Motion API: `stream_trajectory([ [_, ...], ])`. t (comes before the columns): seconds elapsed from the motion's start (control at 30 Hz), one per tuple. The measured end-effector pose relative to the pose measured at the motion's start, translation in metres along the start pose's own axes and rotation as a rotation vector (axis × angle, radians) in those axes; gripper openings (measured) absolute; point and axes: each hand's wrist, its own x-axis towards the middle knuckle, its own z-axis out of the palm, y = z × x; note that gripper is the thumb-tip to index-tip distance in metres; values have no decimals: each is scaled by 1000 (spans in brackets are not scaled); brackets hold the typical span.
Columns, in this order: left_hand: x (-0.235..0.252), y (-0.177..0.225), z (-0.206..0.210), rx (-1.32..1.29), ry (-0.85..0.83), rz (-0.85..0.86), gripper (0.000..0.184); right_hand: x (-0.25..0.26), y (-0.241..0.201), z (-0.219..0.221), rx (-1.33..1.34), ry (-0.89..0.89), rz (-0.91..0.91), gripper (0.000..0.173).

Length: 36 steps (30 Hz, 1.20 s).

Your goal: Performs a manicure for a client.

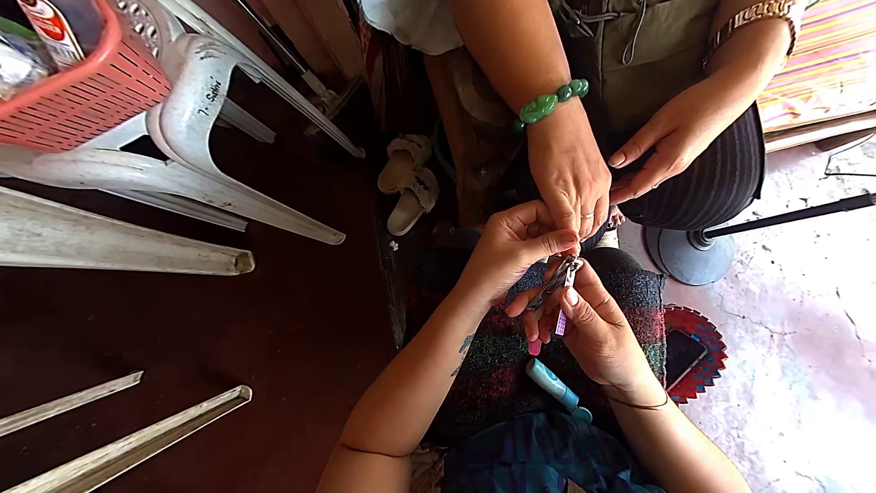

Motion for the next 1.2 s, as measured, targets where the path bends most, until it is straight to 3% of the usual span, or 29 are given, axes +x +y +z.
stream_trajectory([
  [0.23,1,1,2,-1,18,-17,9,0,6,5,-305,125,-128,23],
  [0.57,2,2,2,18,25,-13,10,8,12,14,-497,287,-206,25],
  [1.2,1,-1,-2,68,6,19,10,15,17,20,-503,382,-198,23],
])
